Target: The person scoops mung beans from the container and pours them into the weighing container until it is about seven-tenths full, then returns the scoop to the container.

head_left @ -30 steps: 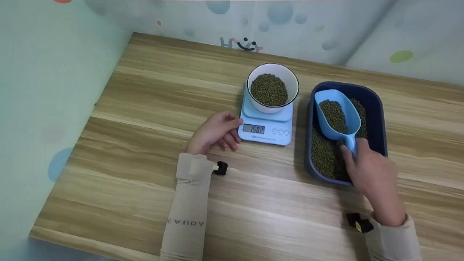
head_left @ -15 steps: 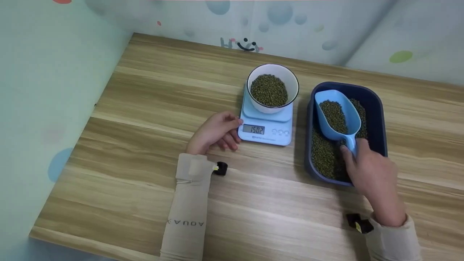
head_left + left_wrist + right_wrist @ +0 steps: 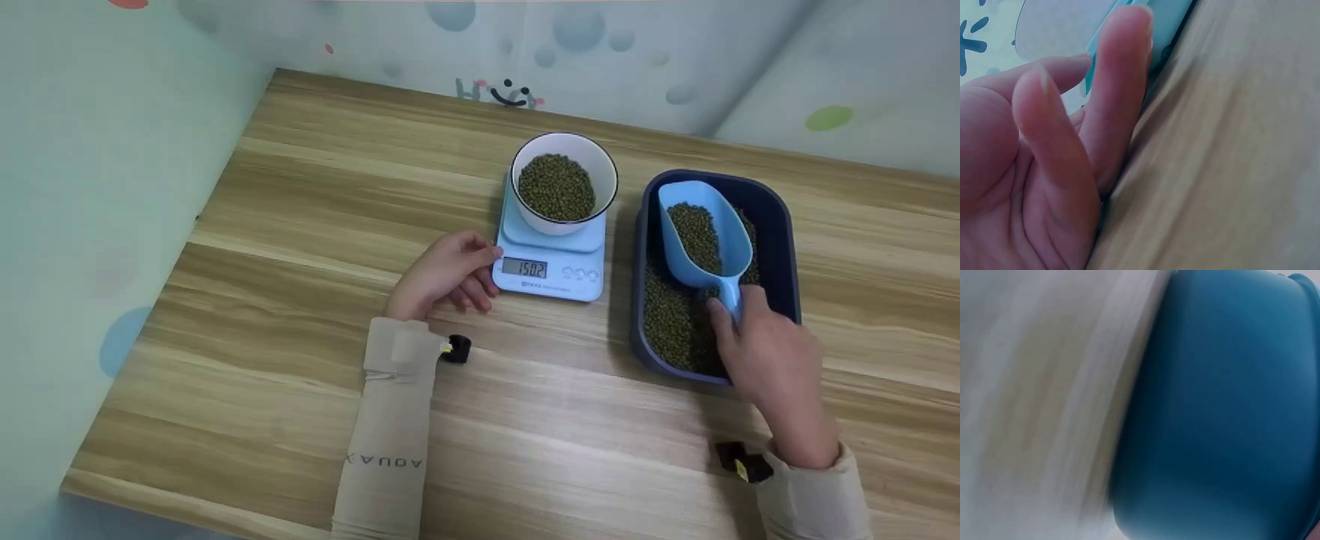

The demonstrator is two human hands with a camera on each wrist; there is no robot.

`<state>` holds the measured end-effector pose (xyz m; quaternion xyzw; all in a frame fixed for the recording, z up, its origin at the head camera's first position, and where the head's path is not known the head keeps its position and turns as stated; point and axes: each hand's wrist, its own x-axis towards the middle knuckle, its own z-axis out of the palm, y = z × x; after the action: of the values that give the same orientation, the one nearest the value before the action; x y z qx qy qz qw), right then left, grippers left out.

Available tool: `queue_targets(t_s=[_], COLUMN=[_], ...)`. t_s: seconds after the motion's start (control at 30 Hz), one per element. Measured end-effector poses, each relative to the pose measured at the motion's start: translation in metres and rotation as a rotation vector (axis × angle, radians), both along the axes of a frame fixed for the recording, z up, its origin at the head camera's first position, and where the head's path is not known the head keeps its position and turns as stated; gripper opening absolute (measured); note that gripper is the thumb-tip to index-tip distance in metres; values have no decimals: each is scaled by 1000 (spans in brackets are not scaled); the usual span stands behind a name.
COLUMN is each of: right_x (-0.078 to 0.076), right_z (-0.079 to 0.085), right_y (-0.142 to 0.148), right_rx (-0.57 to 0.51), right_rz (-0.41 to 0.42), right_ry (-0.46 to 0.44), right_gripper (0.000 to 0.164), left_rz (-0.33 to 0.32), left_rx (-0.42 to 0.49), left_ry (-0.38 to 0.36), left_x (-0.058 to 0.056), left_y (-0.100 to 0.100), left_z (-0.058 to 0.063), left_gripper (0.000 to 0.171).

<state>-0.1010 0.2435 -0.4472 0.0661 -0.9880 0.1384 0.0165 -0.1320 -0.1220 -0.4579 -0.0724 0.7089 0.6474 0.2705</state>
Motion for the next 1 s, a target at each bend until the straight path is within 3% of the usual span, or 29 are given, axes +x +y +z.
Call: queue_targets(t_s=[0.37, 0.6, 0.7, 0.83, 1.0], right_x=[-2, 0, 0, 0, 0], right_z=[1, 10, 16, 25, 36], right_y=[2, 9, 11, 8, 2], right_rx=[-30, -180, -310, -595, -911], right_rz=[-20, -88, -147, -213, -160], right_ry=[10, -59, -127, -208, -233], right_gripper=[41, 46, 46, 39, 33], left_rz=[-2, -11, -5, 8, 18], left_rx=[-24, -11, -1, 24, 42], left_ry=[-11, -6, -6, -3, 1], left_x=[-1, -2, -1, 1, 2], left_y=[-1, 0, 0, -1, -2], left_z=[3, 1, -1, -3, -2], left_gripper=[28, 29, 28, 30, 31])
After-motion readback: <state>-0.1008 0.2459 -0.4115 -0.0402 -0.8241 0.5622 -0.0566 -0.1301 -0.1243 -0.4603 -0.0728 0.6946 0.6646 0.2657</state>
